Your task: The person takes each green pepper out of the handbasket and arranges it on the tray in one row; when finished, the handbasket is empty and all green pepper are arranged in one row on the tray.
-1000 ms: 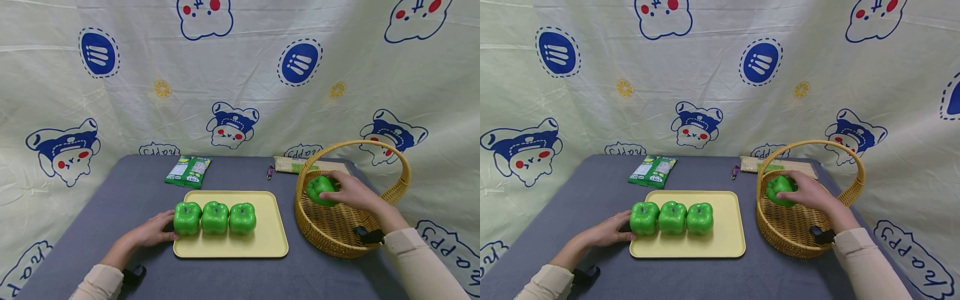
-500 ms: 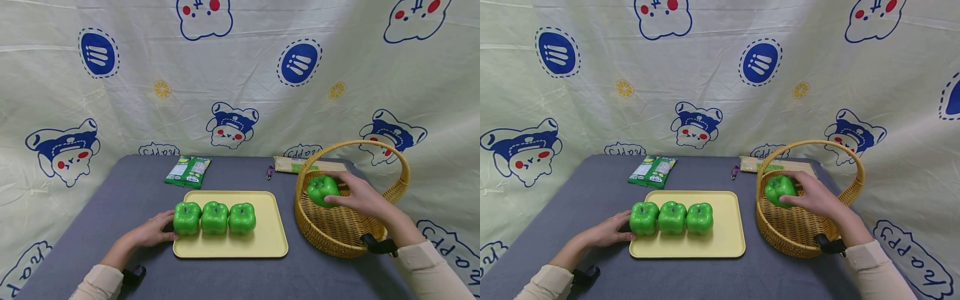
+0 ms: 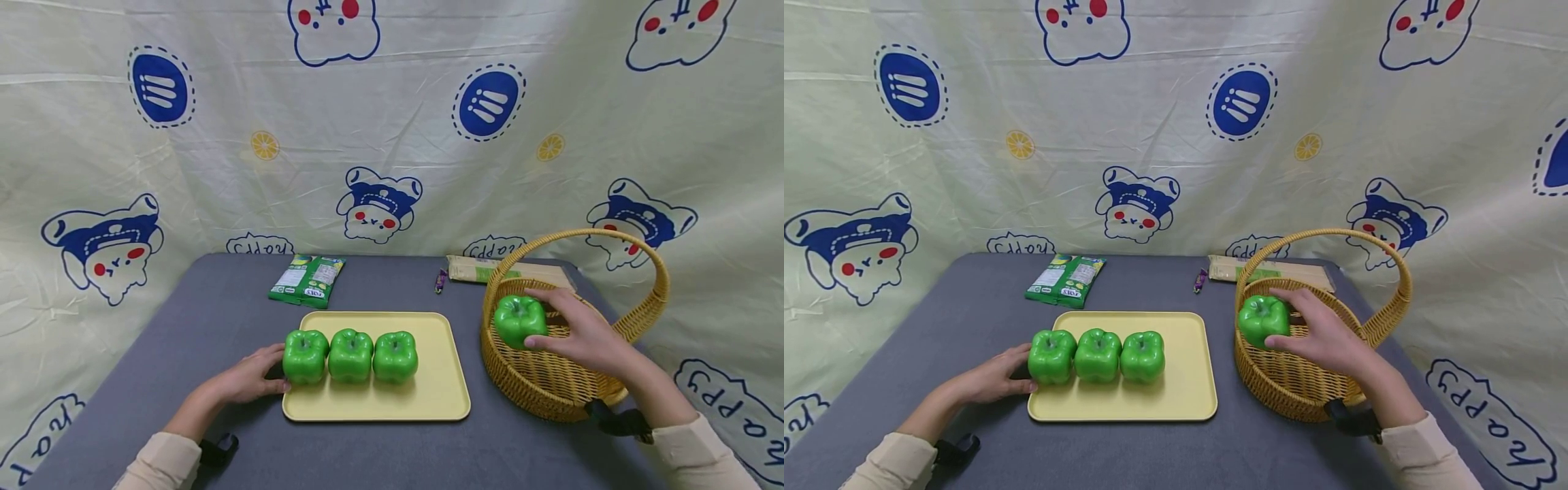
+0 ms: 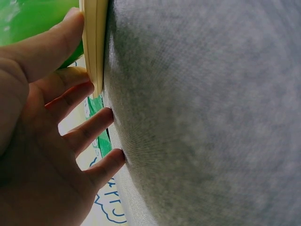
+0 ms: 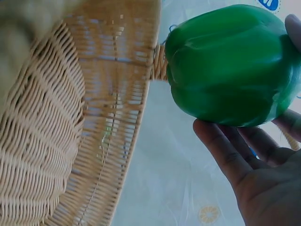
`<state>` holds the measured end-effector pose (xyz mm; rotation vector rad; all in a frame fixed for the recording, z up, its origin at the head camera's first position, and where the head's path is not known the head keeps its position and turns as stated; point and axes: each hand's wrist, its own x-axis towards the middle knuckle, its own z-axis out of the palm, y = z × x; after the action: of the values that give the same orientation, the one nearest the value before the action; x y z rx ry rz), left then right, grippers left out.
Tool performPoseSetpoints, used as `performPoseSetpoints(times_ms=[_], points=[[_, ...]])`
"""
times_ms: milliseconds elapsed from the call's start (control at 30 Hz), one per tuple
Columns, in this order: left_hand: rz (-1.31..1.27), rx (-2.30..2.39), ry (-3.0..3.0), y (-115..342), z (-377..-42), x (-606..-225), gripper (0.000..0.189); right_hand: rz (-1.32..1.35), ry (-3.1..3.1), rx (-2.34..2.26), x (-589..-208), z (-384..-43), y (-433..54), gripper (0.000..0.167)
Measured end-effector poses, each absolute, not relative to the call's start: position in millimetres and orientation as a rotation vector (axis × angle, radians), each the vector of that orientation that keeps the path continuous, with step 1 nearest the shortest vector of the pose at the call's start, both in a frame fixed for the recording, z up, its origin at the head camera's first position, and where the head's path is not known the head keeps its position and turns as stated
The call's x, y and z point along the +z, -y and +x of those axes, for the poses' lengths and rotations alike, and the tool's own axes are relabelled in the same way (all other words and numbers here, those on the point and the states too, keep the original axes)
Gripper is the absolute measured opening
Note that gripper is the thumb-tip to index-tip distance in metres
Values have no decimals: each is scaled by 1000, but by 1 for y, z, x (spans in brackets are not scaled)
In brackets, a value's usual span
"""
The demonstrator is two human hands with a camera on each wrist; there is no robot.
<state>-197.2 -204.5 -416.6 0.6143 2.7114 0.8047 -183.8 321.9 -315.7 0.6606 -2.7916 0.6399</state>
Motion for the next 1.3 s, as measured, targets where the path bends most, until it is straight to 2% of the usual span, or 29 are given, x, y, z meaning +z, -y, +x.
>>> performPoseSetpoints(times_ms=[533,1300], points=[[607,809,-2704,204,-197,-417,70,778,2720,767,-333,-169,-289,64],[603,802,-2707,204,-199,-417,68,771,2802,906,-368,-175,-246,77]])
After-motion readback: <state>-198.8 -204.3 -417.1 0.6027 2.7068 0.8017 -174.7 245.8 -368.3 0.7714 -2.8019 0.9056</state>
